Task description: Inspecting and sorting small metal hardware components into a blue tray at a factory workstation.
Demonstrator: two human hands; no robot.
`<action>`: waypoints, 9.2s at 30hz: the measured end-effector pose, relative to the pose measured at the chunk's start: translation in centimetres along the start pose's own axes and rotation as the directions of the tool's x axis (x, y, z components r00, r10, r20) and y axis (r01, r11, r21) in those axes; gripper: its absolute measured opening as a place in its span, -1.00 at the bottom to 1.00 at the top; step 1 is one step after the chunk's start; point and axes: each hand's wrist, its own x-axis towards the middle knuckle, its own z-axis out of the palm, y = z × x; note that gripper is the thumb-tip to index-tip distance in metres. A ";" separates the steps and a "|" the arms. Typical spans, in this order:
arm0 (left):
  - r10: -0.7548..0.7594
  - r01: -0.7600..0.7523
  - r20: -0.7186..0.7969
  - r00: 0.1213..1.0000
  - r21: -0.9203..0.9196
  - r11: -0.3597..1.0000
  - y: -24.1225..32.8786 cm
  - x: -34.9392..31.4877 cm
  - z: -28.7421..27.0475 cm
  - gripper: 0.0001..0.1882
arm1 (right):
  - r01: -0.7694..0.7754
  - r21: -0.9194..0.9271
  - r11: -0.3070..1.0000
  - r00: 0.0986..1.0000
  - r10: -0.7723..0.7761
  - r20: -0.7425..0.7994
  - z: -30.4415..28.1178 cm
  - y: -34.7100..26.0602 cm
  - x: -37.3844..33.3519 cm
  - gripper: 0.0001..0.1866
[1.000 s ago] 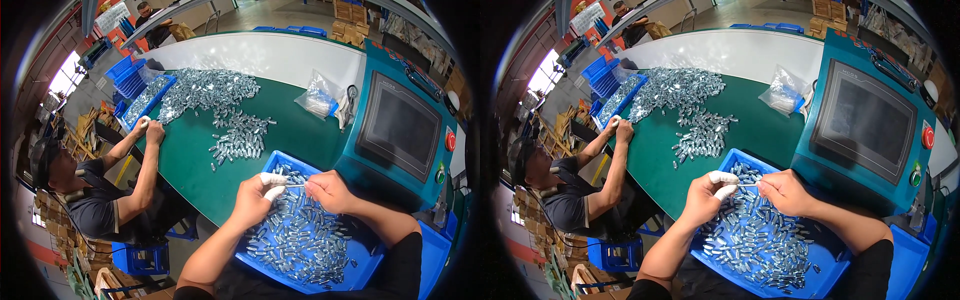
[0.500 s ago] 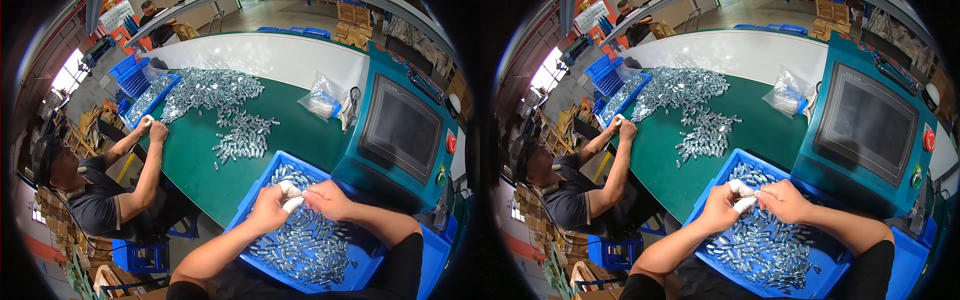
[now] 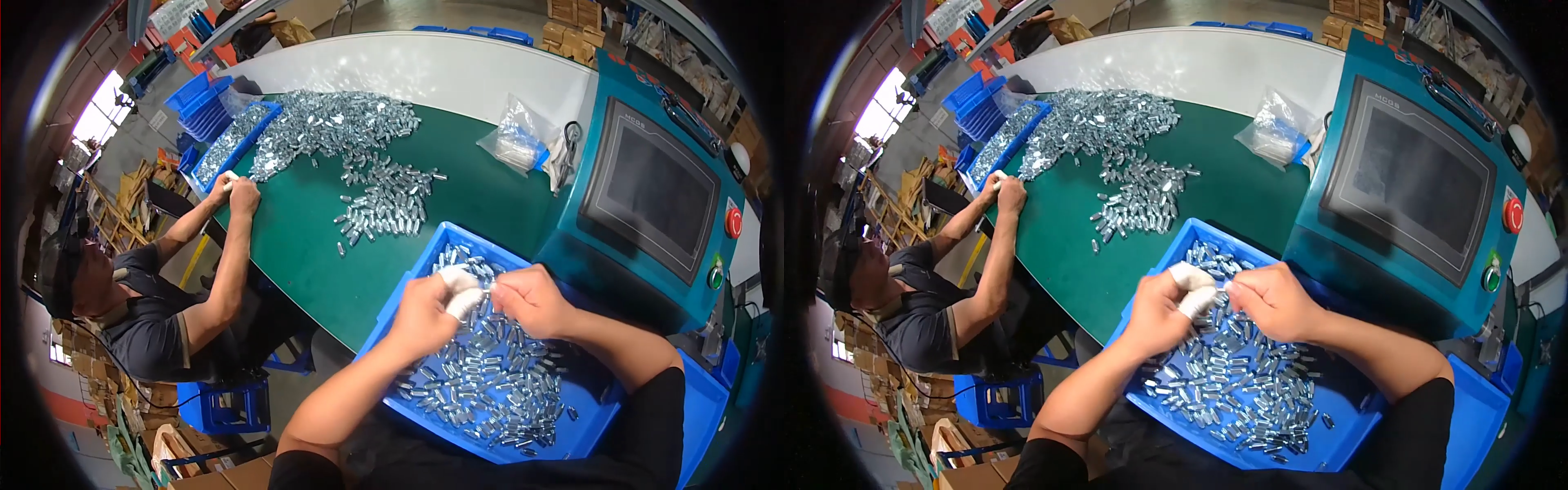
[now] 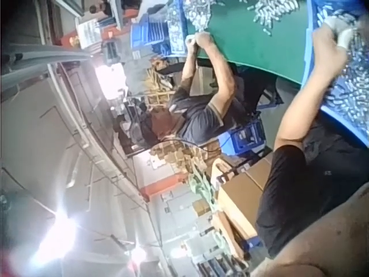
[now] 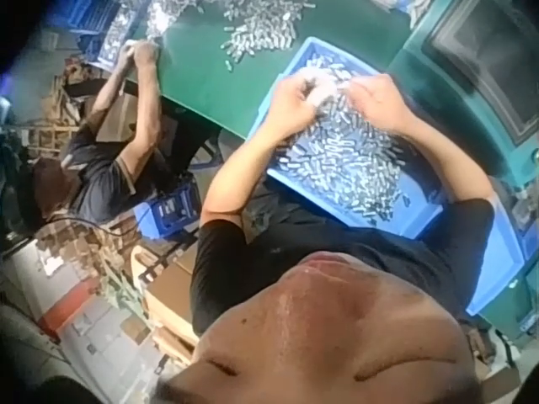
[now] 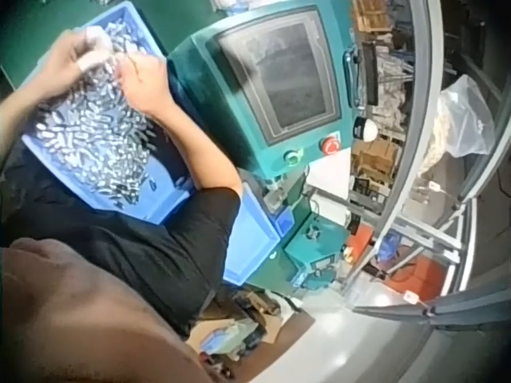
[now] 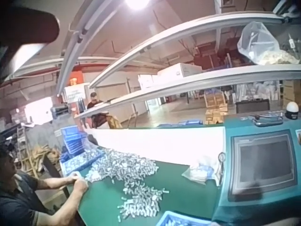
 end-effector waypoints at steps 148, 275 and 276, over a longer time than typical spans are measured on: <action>-0.131 0.168 0.116 0.985 -0.420 0.892 -2.3 -1.3 0.0 -0.85 | -0.007 -0.141 0.990 0.999 0.011 0.031 0.7 0.8 -0.5 -0.67; 0.024 0.268 -0.413 0.910 0.633 0.726 -10.1 4.8 -11.1 -0.83 | 0.019 0.031 0.999 0.990 -0.014 -0.142 0.3 1.9 0.3 -0.64; 0.033 0.264 -0.411 0.911 0.643 0.718 -10.2 4.8 -10.9 -0.82 | -0.005 0.041 0.999 0.990 0.011 -0.142 0.3 2.1 0.2 -0.64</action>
